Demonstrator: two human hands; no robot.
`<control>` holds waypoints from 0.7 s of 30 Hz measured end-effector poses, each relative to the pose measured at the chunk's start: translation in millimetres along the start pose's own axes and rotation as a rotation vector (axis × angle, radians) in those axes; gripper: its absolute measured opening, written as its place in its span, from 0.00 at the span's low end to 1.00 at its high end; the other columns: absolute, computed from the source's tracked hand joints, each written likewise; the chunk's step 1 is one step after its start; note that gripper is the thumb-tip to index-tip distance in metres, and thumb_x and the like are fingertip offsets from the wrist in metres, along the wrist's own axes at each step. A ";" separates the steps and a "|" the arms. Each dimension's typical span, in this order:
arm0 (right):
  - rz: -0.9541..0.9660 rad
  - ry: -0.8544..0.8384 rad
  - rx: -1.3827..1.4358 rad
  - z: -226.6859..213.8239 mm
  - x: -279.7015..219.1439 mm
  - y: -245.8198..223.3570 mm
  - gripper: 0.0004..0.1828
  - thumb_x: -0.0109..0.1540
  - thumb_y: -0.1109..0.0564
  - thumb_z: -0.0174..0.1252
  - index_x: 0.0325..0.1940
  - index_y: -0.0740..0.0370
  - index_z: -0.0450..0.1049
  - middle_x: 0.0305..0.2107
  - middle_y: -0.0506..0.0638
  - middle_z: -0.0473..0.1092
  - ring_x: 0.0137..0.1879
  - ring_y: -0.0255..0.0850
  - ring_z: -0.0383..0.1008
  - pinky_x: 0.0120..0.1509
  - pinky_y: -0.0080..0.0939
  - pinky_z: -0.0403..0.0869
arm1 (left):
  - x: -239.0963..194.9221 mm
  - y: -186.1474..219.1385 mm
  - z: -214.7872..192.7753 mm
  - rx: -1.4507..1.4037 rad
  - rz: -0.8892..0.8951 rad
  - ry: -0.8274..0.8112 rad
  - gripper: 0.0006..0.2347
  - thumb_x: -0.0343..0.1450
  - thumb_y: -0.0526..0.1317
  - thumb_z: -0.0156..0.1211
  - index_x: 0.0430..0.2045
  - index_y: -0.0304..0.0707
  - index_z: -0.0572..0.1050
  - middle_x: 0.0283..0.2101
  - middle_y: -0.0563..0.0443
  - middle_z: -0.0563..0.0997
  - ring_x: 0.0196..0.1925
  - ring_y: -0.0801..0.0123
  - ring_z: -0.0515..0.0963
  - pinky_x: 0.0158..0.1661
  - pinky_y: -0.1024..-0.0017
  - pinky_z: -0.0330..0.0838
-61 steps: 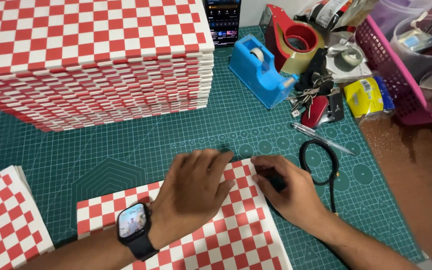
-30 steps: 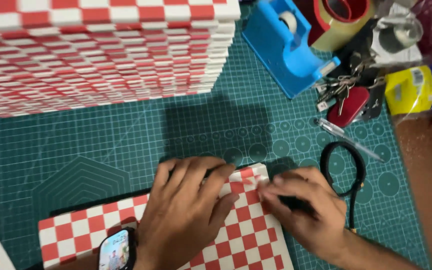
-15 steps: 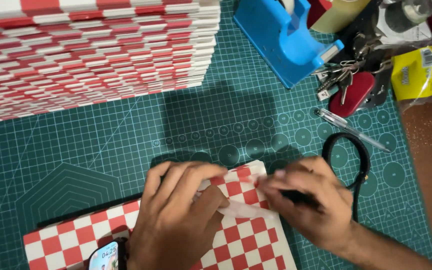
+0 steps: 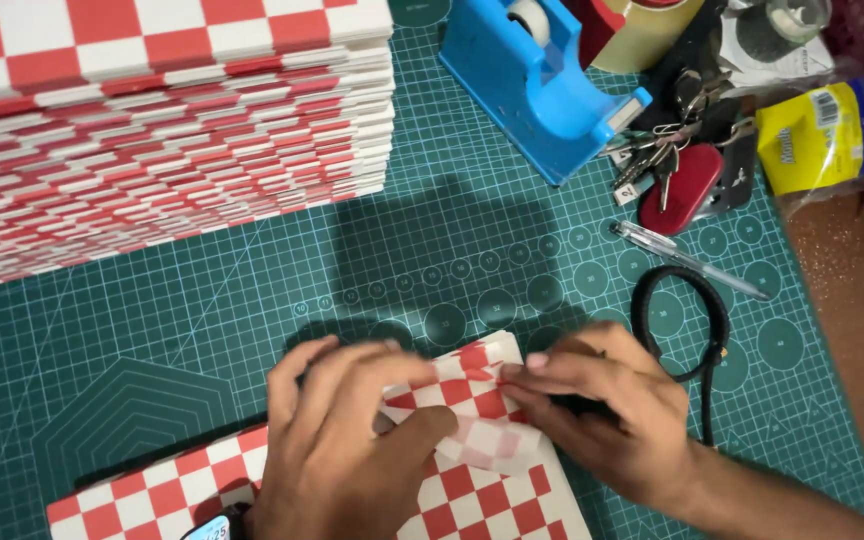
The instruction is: Folding red and white checkered paper sheets and securing the folds with small white adhesive stickers.
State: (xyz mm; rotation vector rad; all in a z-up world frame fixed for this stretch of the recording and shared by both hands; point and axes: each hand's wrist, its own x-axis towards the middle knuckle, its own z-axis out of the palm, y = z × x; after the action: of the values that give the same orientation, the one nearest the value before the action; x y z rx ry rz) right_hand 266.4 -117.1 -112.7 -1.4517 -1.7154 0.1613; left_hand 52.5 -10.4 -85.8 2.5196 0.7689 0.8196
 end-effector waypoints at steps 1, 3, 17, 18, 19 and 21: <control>-0.033 0.033 -0.026 0.3 1.2 -2.0 0.27 0.53 0.59 0.78 0.52 0.63 0.73 0.38 0.46 0.82 0.42 0.34 0.77 0.46 0.28 0.80 | -1.1 1.1 0.4 -0.029 -0.117 -0.057 0.02 0.66 0.37 0.60 0.22 0.47 0.75 0.46 0.62 0.82 0.54 0.62 0.77 0.60 0.49 0.60; -0.075 0.052 0.003 -3.0 4.6 -5.6 0.26 0.55 0.61 0.76 0.52 0.63 0.71 0.38 0.48 0.81 0.43 0.35 0.78 0.46 0.29 0.81 | 0.1 -1.7 -1.0 -0.009 -0.026 -0.040 0.04 0.64 0.33 0.62 0.22 0.48 0.76 0.44 0.61 0.82 0.53 0.60 0.78 0.57 0.46 0.62; 0.349 0.059 0.524 1.2 -1.9 -15.1 0.31 0.54 0.72 0.71 0.58 0.67 0.66 0.35 0.53 0.82 0.45 0.40 0.88 0.56 0.34 0.88 | 6.2 -2.9 -1.4 0.042 0.141 0.086 0.12 0.69 0.27 0.62 0.19 0.50 0.75 0.33 0.64 0.78 0.43 0.69 0.79 0.53 0.51 0.65; 0.395 0.090 0.525 2.4 -2.3 -16.3 0.31 0.52 0.71 0.72 0.56 0.67 0.66 0.33 0.53 0.82 0.43 0.39 0.88 0.56 0.33 0.84 | 6.1 -2.2 -2.1 0.039 0.131 0.074 0.11 0.69 0.27 0.62 0.20 0.50 0.75 0.34 0.63 0.78 0.43 0.68 0.79 0.53 0.51 0.65; 0.441 0.121 0.524 3.3 -2.7 -17.5 0.31 0.50 0.69 0.73 0.54 0.67 0.67 0.31 0.54 0.82 0.41 0.37 0.87 0.56 0.32 0.81 | 6.1 -1.3 -2.9 0.036 0.121 0.063 0.11 0.69 0.27 0.61 0.20 0.50 0.75 0.34 0.62 0.79 0.44 0.68 0.80 0.53 0.51 0.64; 0.426 0.120 0.494 3.4 0.9 -20.0 0.32 0.50 0.68 0.74 0.53 0.67 0.67 0.30 0.52 0.82 0.39 0.36 0.87 0.54 0.30 0.81 | 4.4 -2.3 -2.5 0.040 0.123 0.053 0.11 0.69 0.28 0.63 0.20 0.50 0.76 0.35 0.62 0.79 0.45 0.68 0.80 0.54 0.51 0.64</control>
State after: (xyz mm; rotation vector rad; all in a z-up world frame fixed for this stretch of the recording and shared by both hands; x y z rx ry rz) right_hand 249.3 -121.2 -102.5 -1.3908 -1.1416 0.6640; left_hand 53.0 -5.5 -83.2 2.6115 0.6576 0.9240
